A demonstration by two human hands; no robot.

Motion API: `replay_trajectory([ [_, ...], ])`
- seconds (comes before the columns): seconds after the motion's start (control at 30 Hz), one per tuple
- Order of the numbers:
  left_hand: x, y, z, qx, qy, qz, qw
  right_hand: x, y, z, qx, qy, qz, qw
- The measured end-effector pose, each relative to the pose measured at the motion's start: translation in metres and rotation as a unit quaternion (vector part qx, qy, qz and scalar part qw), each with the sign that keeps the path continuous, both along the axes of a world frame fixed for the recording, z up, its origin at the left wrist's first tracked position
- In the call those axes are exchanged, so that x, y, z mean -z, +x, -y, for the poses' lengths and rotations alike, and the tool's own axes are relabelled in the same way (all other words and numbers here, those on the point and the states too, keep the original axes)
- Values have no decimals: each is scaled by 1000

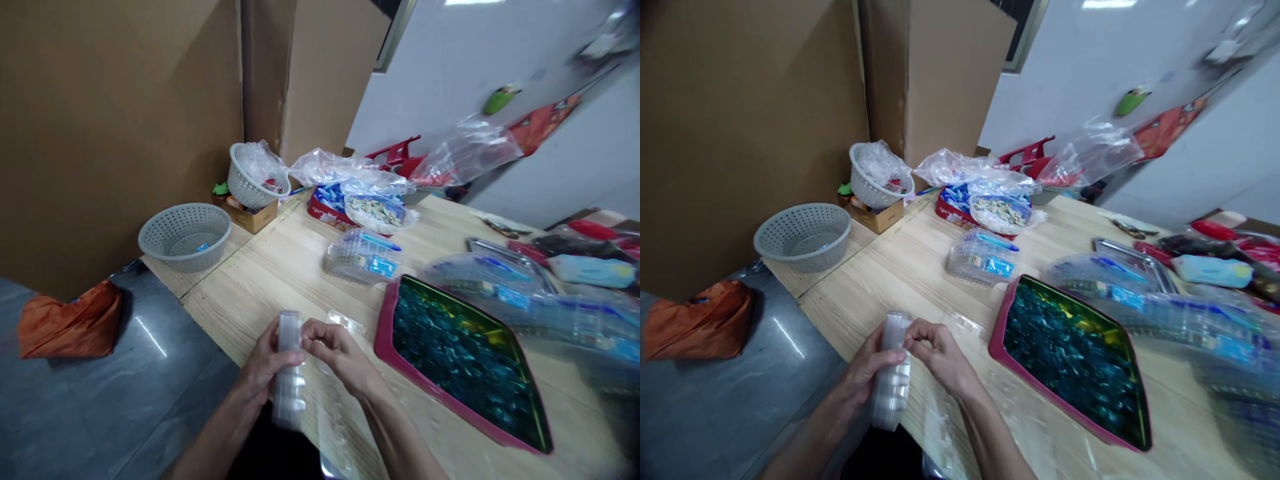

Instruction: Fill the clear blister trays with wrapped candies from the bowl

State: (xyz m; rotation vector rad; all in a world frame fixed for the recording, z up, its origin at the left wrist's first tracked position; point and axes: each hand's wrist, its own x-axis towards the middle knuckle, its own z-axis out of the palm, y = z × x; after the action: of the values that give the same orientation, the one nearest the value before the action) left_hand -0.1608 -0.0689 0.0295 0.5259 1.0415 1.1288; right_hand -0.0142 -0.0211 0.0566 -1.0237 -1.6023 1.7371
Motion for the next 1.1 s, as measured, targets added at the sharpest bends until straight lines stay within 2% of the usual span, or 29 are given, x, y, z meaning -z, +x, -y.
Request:
replay_trajectory([
  [0.13, -3, -13, -2, -24, 10, -11, 1000, -1, 10, -9, 49, 24, 44, 998],
  [0.27, -6, -25, -4, -37, 11, -31, 999, -9, 15, -23, 98, 91, 142, 981],
  [0.33, -5, -27, -4, -41, 11, -37, 998, -13, 9, -27, 100, 123, 180, 971],
  [0.4, -5, -27, -3, -41, 11, -41, 998, -15, -2, -28, 64, 141, 163, 975],
  [0.5, -2, -25, -3, -35, 24, -40, 998, -12, -20, -23, -20, 123, 73, 990],
  [0.57, -1, -25, -3, -36, 30, -38, 998, -6, -27, -20, -45, 85, 25, 995],
  [0.7, 2, -25, -3, -37, 26, -40, 998, 4, -30, -17, -39, 25, -22, 999],
  [0.83, 3, -25, -4, -37, 17, -45, 998, 5, -29, -16, -40, 1, -40, 998],
  [1.1, 3, -30, -3, -48, 12, -31, 998, 6, -30, -14, -24, 23, 10, 999],
])
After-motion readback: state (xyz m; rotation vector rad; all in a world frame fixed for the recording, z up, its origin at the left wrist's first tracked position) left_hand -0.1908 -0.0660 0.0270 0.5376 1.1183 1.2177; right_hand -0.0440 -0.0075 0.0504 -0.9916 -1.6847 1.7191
